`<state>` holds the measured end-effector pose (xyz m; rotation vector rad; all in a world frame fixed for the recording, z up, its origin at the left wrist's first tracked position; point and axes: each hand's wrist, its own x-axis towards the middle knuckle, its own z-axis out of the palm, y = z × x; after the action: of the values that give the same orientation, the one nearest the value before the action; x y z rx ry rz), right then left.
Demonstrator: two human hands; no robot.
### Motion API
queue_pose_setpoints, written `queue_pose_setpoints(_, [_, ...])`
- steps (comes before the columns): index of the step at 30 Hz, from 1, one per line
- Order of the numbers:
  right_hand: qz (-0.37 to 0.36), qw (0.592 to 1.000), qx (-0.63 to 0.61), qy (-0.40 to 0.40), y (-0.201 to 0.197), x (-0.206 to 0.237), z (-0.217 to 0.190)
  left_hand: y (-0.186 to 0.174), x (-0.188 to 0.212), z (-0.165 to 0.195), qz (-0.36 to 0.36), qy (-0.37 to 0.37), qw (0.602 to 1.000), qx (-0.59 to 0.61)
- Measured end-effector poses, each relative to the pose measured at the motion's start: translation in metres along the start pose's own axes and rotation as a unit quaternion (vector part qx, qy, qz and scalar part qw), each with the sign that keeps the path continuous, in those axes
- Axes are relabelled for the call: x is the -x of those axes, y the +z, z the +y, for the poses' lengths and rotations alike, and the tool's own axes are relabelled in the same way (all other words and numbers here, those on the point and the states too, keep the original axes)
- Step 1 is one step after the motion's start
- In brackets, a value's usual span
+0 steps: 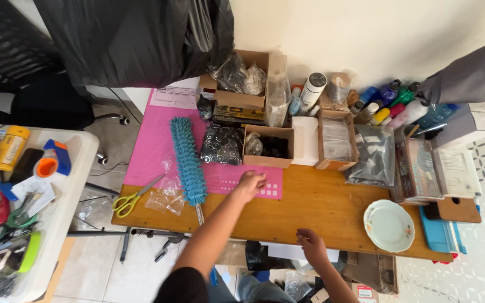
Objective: The person organizes various small items on a cluttered desk. They pick up and place down objects such as a duster, a tape dispenser, a small green cup, and a pink plastic container. The person also handles a plastic bag and a small metal object.
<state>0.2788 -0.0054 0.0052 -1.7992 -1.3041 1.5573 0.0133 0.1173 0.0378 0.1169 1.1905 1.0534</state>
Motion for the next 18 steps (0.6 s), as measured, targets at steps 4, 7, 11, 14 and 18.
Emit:
queue_pose_setpoints(4, [-0.004,0.999,0.014,-0.052,0.021,-0.01,-0.008,0.02,-0.031,0.007,-0.076,0.054,0.963,0.252])
queue_pose_setpoints(7, [-0.001,0.998,0.042,-0.056,0.031,-0.009,0.0,0.016,-0.036,0.019,-0.081,0.039,0.961,0.261])
queue_pose_setpoints(11, [-0.025,0.996,0.012,-0.089,0.046,-0.007,0.013,-0.021,-0.015,-0.004,-0.112,-0.048,0.992,0.024])
queue_pose_setpoints(14, [-0.037,0.999,0.003,-0.016,0.066,0.002,0.024,-0.095,0.044,-0.056,-0.104,0.188,0.959,-0.184])
queue_pose_setpoints(18, [-0.047,0.998,-0.014,-0.05,0.094,0.011,0.03,-0.226,0.131,-0.11,-0.001,0.42,0.821,-0.386])
